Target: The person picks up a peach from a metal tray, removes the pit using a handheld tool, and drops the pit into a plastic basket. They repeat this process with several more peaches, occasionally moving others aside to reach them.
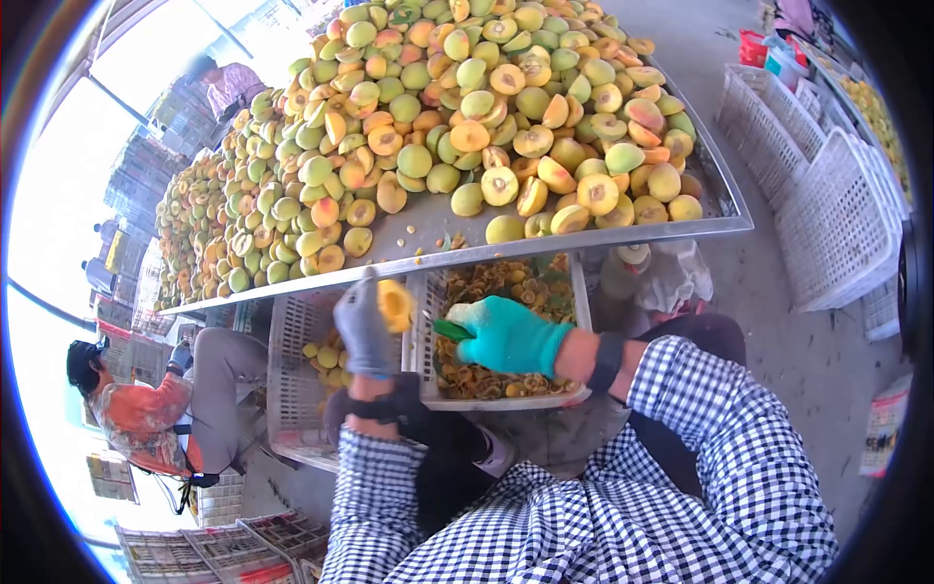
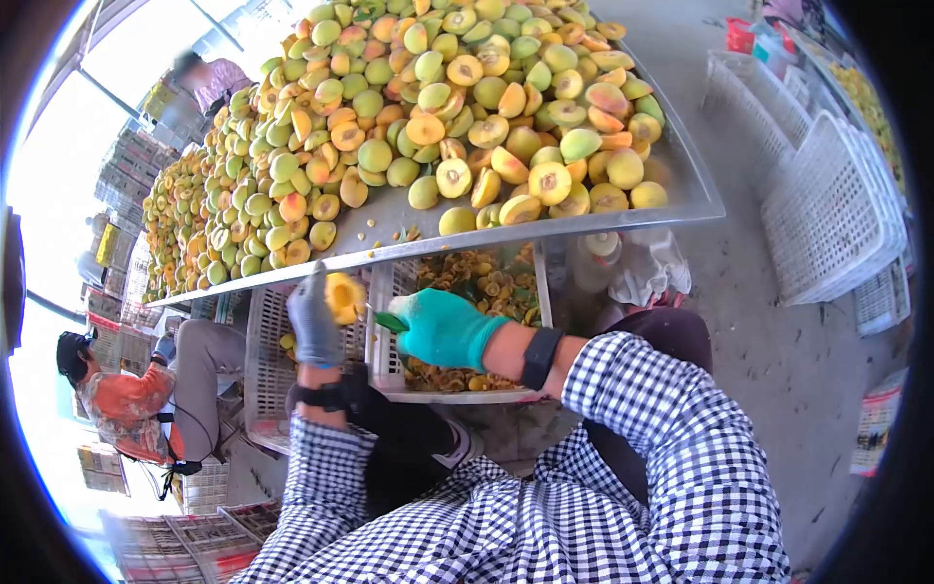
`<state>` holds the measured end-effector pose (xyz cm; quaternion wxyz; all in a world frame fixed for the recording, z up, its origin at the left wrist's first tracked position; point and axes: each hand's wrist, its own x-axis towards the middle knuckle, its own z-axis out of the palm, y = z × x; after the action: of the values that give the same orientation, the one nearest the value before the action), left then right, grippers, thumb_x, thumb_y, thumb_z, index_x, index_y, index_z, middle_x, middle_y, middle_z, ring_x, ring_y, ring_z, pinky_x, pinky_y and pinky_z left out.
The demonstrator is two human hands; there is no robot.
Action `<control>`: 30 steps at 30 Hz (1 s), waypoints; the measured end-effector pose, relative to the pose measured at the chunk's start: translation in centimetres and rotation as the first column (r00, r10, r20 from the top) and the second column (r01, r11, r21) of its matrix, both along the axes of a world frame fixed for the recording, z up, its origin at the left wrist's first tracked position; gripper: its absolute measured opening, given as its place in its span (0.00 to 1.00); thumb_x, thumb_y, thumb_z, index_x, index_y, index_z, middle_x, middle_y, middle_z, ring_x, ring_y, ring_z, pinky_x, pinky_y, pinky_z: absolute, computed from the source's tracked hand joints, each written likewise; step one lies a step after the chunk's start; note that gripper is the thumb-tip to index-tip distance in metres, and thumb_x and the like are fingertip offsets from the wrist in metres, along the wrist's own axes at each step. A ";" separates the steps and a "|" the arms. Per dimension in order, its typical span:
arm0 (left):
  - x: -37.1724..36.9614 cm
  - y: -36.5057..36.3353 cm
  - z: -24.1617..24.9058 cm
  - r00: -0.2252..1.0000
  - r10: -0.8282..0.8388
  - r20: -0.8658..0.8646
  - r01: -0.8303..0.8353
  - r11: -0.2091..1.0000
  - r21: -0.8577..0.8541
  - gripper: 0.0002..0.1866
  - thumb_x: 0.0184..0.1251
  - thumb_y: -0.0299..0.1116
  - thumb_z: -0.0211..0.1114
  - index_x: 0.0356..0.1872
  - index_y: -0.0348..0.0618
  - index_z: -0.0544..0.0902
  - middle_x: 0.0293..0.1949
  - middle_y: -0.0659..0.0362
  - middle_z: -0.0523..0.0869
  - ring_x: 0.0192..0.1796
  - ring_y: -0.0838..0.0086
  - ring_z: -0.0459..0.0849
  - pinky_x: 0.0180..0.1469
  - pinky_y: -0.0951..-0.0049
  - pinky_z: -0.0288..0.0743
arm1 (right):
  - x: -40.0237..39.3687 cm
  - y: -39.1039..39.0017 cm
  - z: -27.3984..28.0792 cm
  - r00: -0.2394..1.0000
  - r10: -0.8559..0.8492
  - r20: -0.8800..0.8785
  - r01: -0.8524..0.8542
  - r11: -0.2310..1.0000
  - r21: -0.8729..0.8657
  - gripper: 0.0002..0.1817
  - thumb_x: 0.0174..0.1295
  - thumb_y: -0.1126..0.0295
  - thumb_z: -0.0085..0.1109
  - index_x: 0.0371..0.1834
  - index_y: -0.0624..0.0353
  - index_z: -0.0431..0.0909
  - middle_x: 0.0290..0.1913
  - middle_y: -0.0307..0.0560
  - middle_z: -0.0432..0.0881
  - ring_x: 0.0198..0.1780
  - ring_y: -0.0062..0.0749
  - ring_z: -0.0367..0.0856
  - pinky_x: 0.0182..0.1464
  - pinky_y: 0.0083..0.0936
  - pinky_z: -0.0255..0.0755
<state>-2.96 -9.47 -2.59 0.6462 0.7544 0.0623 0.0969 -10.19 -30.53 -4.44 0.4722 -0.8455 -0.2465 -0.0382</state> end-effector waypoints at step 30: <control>-0.9 -8.4 4.8 0.775 -0.582 -0.247 0.441 0.777 -0.448 0.30 0.77 0.58 0.47 0.56 0.41 0.81 0.42 0.58 0.87 0.35 0.75 0.86 0.29 0.81 0.79 | 1.4 -6.5 2.3 0.800 -0.214 0.560 0.345 0.928 -0.138 0.13 0.64 0.66 0.60 0.47 0.62 0.80 0.30 0.48 0.80 0.32 0.44 0.83 0.32 0.38 0.77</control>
<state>-3.90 -17.85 2.21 0.7521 0.6122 -0.0111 -0.2440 -8.75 -37.01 -2.09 0.2708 -0.8773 -0.2428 -0.3132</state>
